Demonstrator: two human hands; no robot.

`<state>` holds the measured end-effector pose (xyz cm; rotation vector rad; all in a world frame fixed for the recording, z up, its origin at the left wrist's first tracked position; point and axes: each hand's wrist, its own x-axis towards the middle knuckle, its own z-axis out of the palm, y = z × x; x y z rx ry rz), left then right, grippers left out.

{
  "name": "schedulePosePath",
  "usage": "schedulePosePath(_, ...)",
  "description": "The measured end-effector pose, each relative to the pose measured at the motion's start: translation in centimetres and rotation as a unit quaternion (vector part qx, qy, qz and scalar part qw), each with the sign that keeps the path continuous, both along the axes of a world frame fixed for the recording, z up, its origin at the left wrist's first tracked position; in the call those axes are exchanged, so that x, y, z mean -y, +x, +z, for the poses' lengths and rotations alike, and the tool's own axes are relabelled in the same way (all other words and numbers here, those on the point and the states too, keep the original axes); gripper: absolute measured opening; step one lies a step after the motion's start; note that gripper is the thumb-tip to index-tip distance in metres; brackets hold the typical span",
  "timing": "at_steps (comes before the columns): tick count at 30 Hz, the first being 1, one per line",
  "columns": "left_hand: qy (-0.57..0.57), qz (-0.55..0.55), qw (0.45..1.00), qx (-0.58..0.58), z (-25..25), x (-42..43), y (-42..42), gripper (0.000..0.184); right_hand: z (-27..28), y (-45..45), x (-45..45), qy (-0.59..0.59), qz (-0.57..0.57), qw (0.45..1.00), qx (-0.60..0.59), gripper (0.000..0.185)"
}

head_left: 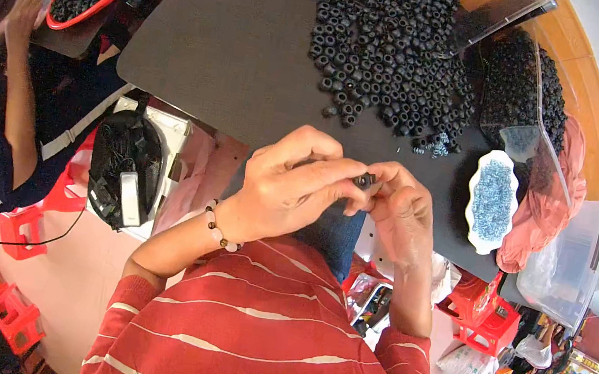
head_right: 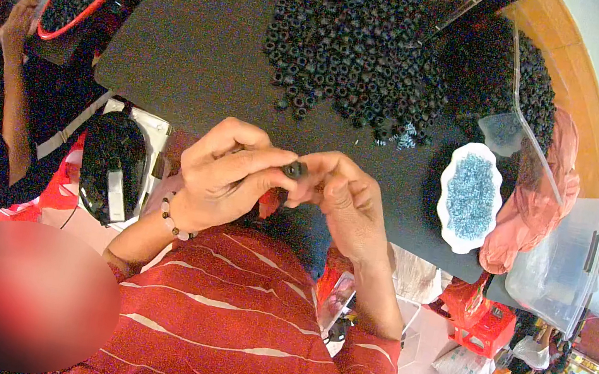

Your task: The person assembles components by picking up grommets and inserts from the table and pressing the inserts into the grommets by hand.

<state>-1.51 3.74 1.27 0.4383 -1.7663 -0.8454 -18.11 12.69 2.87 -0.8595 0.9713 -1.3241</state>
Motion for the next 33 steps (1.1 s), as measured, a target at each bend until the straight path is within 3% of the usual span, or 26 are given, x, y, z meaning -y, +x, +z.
schedulePosePath(4, -0.027, 0.004, 0.999, 0.020, -0.2, 0.5, -0.2, 0.030, 0.1, -0.9, -0.2, 0.002, -0.029, 0.992, -0.122, 0.044)
schedulePosePath(10, -0.041, -0.007, 0.999, 0.023, -0.7, 0.1, -0.9, 0.032, 1.5, -0.4, 0.0, 0.006, -0.066, 0.986, -0.155, 0.025)
schedulePosePath(16, -0.019, -0.026, 0.999, 0.020, -0.5, 0.0, -1.6, 0.033, 3.0, -1.1, 0.3, 0.029, -0.111, 0.954, -0.279, 0.013)
schedulePosePath(19, 0.013, -0.030, 0.999, 0.028, -0.8, 0.0, -1.6, 0.029, 5.3, -3.5, 1.0, -0.015, -0.166, 0.836, -0.523, 0.007)
schedulePosePath(21, 0.027, -0.027, 0.998, 0.045, -1.4, 0.1, -1.5, 0.024, 7.8, -7.1, 2.7, -0.154, -0.278, 0.689, -0.651, 0.007)
schedulePosePath(22, 0.039, -0.028, 0.998, 0.049, -1.5, 0.1, -1.5, 0.021, 8.6, -9.7, 3.4, -0.152, -0.353, 0.697, -0.606, 0.011)
schedulePosePath(23, 0.050, -0.030, 0.997, 0.051, -1.5, 0.2, -1.5, 0.019, 10.4, -11.9, 4.1, -0.155, -0.394, 0.586, -0.691, 0.016)
schedulePosePath(24, 0.061, -0.031, 0.996, 0.053, -1.5, 0.3, -1.6, 0.017, 11.4, -15.0, 4.5, -0.103, -0.413, 0.516, -0.744, 0.022)
schedulePosePath(28, 0.090, -0.024, 0.994, 0.062, -1.9, 0.5, -1.5, 0.009, 12.0, -15.8, 5.8, -0.070, -0.429, 0.530, -0.728, 0.018)
schedulePosePath(31, 0.112, -0.038, 0.991, 0.066, -2.3, 0.6, -1.5, 0.007, 8.9, -13.5, 6.1, -0.139, -0.281, 0.684, -0.658, 0.014)
schedulePosePath(33, 0.104, -0.041, 0.992, 0.064, -2.2, 0.7, -1.4, 0.006, 7.5, -10.9, 5.7, -0.081, -0.203, 0.661, -0.718, 0.010)
